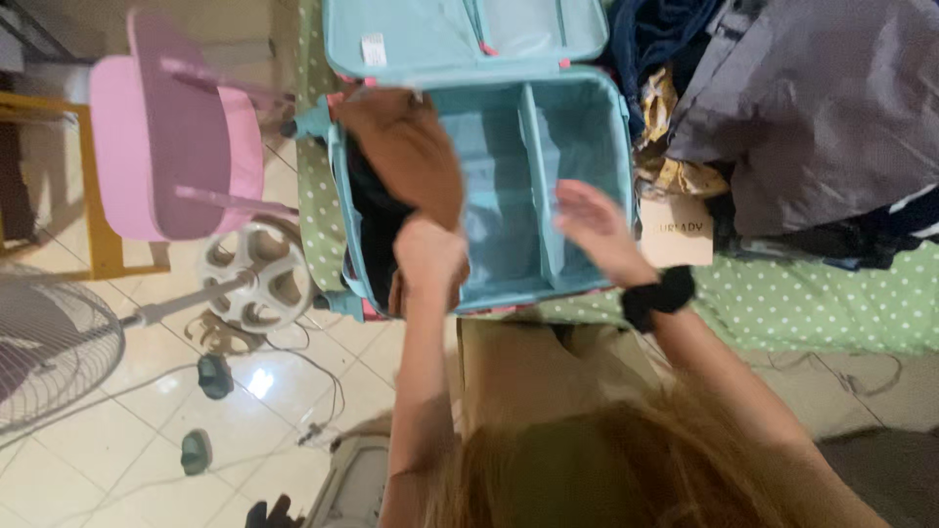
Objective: The person packs folded clothes into a light blue suitcase, secures the compression straps, and closes the suitcase. The person then unzips the suitcase and removes several folded garments, placing them on the bed.
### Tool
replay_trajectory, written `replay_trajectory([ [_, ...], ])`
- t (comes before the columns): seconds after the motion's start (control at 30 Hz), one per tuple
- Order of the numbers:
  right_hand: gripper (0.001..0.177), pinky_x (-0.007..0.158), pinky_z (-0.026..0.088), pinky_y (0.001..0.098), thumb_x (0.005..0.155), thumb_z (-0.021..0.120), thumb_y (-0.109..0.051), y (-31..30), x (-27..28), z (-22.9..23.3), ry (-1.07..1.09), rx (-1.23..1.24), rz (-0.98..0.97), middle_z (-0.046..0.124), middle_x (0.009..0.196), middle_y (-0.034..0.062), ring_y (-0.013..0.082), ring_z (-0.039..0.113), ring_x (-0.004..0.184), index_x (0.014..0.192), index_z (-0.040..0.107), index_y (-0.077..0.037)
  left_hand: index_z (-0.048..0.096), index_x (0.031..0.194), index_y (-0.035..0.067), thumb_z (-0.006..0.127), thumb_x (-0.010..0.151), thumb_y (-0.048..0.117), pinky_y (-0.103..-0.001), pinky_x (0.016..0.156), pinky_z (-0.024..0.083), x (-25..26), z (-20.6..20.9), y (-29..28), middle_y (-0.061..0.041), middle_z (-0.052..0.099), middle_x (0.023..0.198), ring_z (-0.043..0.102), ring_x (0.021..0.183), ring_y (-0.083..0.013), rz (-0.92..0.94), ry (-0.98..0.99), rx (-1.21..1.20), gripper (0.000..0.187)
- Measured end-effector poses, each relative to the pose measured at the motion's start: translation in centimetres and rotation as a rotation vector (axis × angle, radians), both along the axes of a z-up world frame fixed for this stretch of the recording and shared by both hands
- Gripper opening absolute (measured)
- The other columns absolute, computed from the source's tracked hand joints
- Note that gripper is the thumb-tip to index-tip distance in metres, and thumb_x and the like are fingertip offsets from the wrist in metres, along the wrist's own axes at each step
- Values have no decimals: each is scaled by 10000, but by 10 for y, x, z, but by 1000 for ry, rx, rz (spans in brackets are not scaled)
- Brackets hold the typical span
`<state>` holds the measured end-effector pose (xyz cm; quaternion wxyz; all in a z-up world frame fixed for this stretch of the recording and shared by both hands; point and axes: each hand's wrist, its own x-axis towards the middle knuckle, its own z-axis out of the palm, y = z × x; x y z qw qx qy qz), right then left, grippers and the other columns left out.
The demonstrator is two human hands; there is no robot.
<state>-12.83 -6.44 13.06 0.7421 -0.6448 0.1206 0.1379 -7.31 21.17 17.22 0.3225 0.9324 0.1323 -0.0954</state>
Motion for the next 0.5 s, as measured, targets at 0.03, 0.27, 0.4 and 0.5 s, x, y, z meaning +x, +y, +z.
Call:
replay_trajectory([
  [0.03,643,1066,481,366,952,666,-99,14,-8,-3,129,164,36,547,1485,76,206,551,1322,1543,415,-127,750,992,-10,807,776,395,-457,892,562,-14,23,-19,-242,744,1020,715,991,-393,-74,-30,-40,462],
  [0.27,596,1103,468,482,924,681,-108,-61,-10,22,100,520,-210,559,1453,157,313,552,1327,1480,488,-18,700,1138,-9,766,830,422,-430,967,540,-15,128,-98,-221,709,1127,675,1083,-355,-658,-111,-516,533],
  [0.4,488,1071,473,476,914,676,-75,-178,-32,41,6,158,-484,581,1352,149,312,568,1253,1378,535,-23,481,1402,-61,764,888,404,-454,1092,427,-2,123,-123,-285,516,1403,508,1308,-393,-855,-224,-986,749],
  [0.5,409,1047,477,471,907,673,-49,-266,-47,55,-26,-222,-668,597,1277,143,311,580,1197,1302,570,-26,544,1420,0,743,923,316,-454,1130,438,12,88,-129,-254,567,1431,540,1339,-399,-727,-330,-857,622],
])
